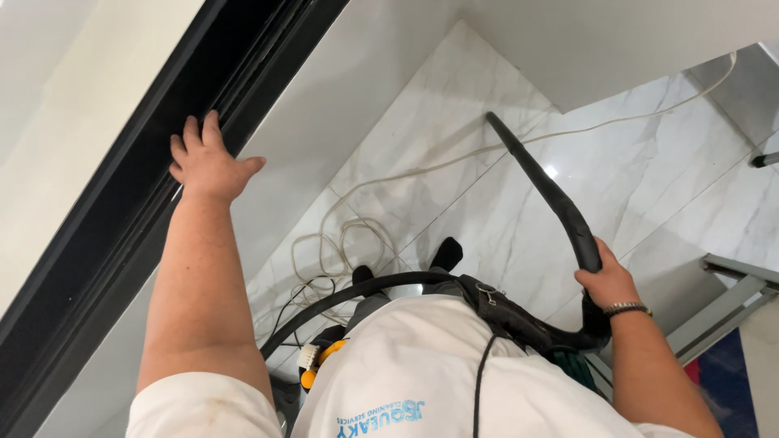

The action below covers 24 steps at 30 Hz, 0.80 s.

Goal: The person assembles two red mop handles by connecting black extension pieces, then attaches a vacuum hose to a wand. The person moves between the mop area and the vacuum, handling the components and preparing them for use.

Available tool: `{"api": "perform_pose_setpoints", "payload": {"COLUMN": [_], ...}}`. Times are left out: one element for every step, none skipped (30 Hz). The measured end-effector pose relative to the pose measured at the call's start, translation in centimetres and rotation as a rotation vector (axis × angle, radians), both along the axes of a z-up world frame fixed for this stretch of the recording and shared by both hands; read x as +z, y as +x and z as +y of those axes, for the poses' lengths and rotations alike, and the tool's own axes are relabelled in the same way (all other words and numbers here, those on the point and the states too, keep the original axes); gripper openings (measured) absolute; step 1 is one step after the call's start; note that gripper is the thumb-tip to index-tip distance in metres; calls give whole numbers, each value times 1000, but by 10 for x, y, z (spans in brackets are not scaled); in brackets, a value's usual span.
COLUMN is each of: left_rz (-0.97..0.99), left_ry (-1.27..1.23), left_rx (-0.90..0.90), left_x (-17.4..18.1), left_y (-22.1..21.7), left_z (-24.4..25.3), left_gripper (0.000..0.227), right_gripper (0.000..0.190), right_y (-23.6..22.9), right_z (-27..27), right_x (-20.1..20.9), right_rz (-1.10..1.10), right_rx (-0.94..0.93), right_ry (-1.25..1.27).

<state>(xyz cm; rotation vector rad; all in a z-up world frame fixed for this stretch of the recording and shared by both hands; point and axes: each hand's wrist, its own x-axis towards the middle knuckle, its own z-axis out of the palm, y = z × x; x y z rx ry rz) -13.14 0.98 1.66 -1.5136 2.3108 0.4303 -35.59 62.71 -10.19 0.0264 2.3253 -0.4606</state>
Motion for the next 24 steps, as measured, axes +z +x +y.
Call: {"api": "perform_pose_setpoints", "payload": {"left_rz": [-3, -1, 1, -3, -6, -9, -9, -8, -7, -7, 3, 12, 13, 8, -1, -5, 3, 11, 14, 38, 60, 60, 86, 110], "left_ry": [2, 3, 2, 2, 11, 19, 14, 12, 13, 11, 15, 19, 17, 15, 14, 12, 11, 9, 14, 7, -3, 1, -15, -32], "left_rx": [2, 1, 1, 5, 10, 15, 19, 14, 9, 15, 12, 9, 24, 18, 11, 26, 4, -18, -3, -17, -23, -1, -20, -38], "left_x": [0, 0, 0, 2, 3, 5, 6, 7, 7, 7, 7, 7, 5, 3, 1, 0, -2, -4, -5, -6, -7, -6, -5, -5], "left_y": [0, -1, -1, -1, -2, -3, -3, -3, -3, -4, -4, -3, -2, -2, 1, 4, 3, 3, 3, 3, 8, 6, 5, 6], "left_z": [0, 0, 0, 2, 2, 2, 2, 2, 3, 3, 3, 3, 2, 1, -1, -3, -2, -2, -2, -2, -1, -1, 0, 1], "left_gripper": [110, 110, 110, 110, 109, 109, 109, 109, 109, 109, 109, 109, 109, 108, 108, 108, 109, 109, 109, 109, 109, 109, 109, 108], "right_gripper": [88, 87, 86, 86, 87, 88, 88, 89, 89, 89, 88, 86, 86, 85, 83, 83, 87, 91, 91, 93, 95, 95, 96, 97], "right_y": [-1, -3, -4, -8, -14, -19, -28, -37, -47, -50, -54, -58, -60, -63, -63, -53, -46, -39, -27, -13, -1, 7, 13, 20], "right_z": [-9, -17, -26, -43, -62, -81, -89, -97, -105, -113, -121, -130, -132, -134, -136, -131, -121, -112, -106, -99, -93, -92, -90, -87], "right_x": [-7, -15, -23, -23, -23, -24, -37, -51, -64, -58, -52, -45, -44, -43, -42, -42, -40, -37, -30, -23, -16, -13, -10, -8], "right_rz": [-3, 62, 127, 124, 115, 106, 107, 134, 162, 162, 168, 174, 174, 165, 151, 146, 131, 115, 117, 77, 35, 36, 4, -28], "right_rx": [2, 49, 98, 101, 65, 30, 33, 36, 40, 45, 48, 50, 65, 87, 108, 123, 172, 220, 235, 252, 276, 298, 328, 358], "right_ry": [2, -21, -47, -47, -21, 5, 0, -13, -22, -25, -42, -60, -63, -61, -60, -63, -40, -17, -12, 33, 77, 81, 82, 83]}}
